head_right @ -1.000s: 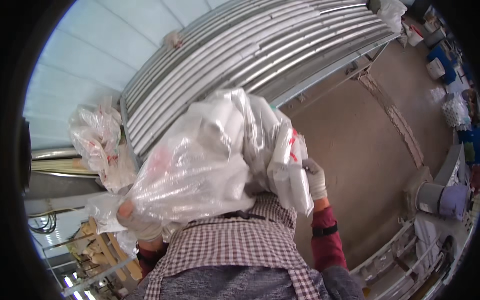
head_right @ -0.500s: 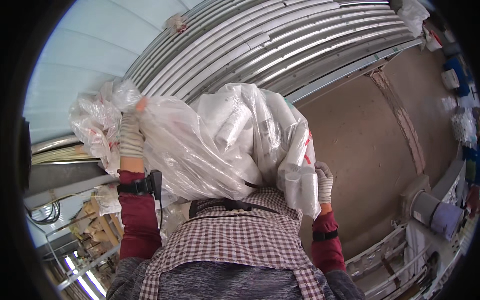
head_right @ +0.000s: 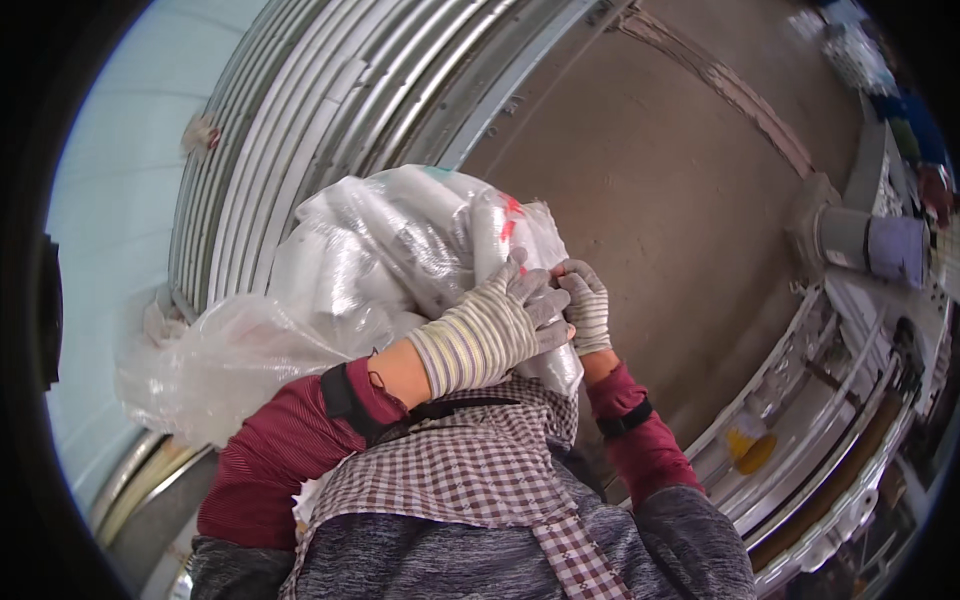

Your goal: Operating a film-wrapping machine and loading white pipe cores.

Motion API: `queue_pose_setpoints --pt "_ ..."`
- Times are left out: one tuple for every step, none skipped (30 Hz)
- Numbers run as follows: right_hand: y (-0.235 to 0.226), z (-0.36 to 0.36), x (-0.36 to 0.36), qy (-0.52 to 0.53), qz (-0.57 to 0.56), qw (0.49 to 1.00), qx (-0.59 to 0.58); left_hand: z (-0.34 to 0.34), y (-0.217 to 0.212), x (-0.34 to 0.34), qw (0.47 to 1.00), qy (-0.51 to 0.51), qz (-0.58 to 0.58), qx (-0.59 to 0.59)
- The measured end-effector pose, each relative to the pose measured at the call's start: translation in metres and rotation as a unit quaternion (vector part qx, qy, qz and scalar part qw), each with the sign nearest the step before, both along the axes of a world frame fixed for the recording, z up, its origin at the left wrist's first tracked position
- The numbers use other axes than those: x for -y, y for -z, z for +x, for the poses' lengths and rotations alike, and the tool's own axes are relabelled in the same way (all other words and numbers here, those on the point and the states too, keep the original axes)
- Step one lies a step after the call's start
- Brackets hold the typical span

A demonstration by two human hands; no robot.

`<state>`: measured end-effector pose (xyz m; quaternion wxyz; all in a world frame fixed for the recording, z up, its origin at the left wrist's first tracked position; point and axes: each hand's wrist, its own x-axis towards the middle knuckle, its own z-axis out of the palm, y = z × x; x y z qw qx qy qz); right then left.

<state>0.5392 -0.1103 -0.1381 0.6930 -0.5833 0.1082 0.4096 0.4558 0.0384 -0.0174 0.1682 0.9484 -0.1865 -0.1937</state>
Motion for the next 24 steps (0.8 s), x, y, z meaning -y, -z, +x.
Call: queue_pose_setpoints --pt "-0.005 0.008 -0.005 0.007 -0.003 1.000 0.002 0.010 0.006 0.004 0.999 0.006 -0.019 0.025" --pt "-0.010 0.019 -0.005 0.013 -0.001 1.000 -0.017 0.022 0.014 0.013 0.998 0.014 -0.041 0.051" --pt "-0.010 0.029 -0.004 0.019 0.003 0.999 -0.038 0.034 0.021 0.023 0.995 -0.009 -0.039 0.088" --pt "-0.006 0.039 -0.002 0.027 -0.001 0.999 -0.035 0.043 0.029 0.028 0.995 -0.001 -0.044 0.090" --pt "-0.003 0.043 0.000 0.028 -0.019 0.999 -0.039 0.050 0.032 0.029 0.997 0.011 -0.041 0.070" --pt "-0.002 0.046 0.000 0.028 -0.036 0.998 -0.044 0.056 0.034 0.030 0.998 0.021 -0.037 0.051" --pt "-0.002 0.048 0.000 0.046 -0.043 0.997 -0.042 0.065 0.036 0.033 0.997 0.044 -0.023 0.053" --pt "-0.005 0.052 0.004 0.057 -0.046 0.997 -0.040 0.073 0.036 0.033 0.997 0.055 -0.027 0.055" --pt "-0.007 0.056 0.009 0.061 -0.040 0.996 -0.045 0.080 0.036 0.033 0.994 0.076 -0.061 0.058" --pt "-0.011 0.058 0.015 0.066 -0.034 0.996 -0.051 0.087 0.035 0.032 0.989 0.097 -0.095 0.060" --pt "-0.023 0.062 0.010 0.076 -0.017 0.995 -0.064 0.094 0.026 0.028 0.988 0.102 -0.099 0.067" --pt "-0.028 0.068 0.012 0.087 -0.014 0.994 -0.066 0.101 0.020 0.026 0.987 0.113 -0.097 0.064" --pt "-0.030 0.076 0.017 0.078 0.009 0.994 -0.074 0.107 0.015 0.026 0.985 0.106 -0.113 0.072" --pt "-0.022 0.085 0.031 0.066 0.030 0.994 -0.077 0.112 0.020 0.034 0.983 0.096 -0.132 0.086" --pt "0.000 0.099 0.055 0.029 0.077 0.992 -0.094 0.115 0.038 0.048 0.984 0.080 -0.137 0.084" --pt "0.039 0.117 0.081 0.010 0.036 0.997 -0.065 0.115 0.061 0.064 0.981 0.048 -0.155 0.108" --pt "0.112 0.136 0.117 0.035 0.029 0.998 -0.050 0.119 0.088 0.079 0.981 0.047 -0.160 0.096" --pt "0.199 0.156 0.146 0.064 0.024 0.997 -0.037 0.126 0.111 0.088 0.982 0.051 -0.165 0.081" --pt "0.273 0.169 0.174 0.070 0.026 0.996 -0.044 0.133 0.130 0.096 0.982 0.050 -0.172 0.066" --pt "0.340 0.181 0.191 0.087 -0.039 0.989 -0.112 0.143 0.143 0.096 0.982 0.053 -0.175 0.051" --pt "0.393 0.192 0.193 0.099 -0.101 0.973 -0.181 0.151 0.157 0.093 0.982 0.070 -0.166 0.053" --pt "0.434 0.202 0.185 0.101 -0.092 0.972 -0.190 0.160 0.168 0.088 0.984 0.073 -0.157 0.044" --pt "0.471 0.210 0.174 0.083 -0.127 0.964 -0.216 0.166 0.175 0.085 0.984 0.073 -0.162 0.019" --pt "0.497 0.214 0.155 0.057 -0.163 0.954 -0.244 0.168 0.183 0.085 0.984 0.067 -0.166 -0.008"
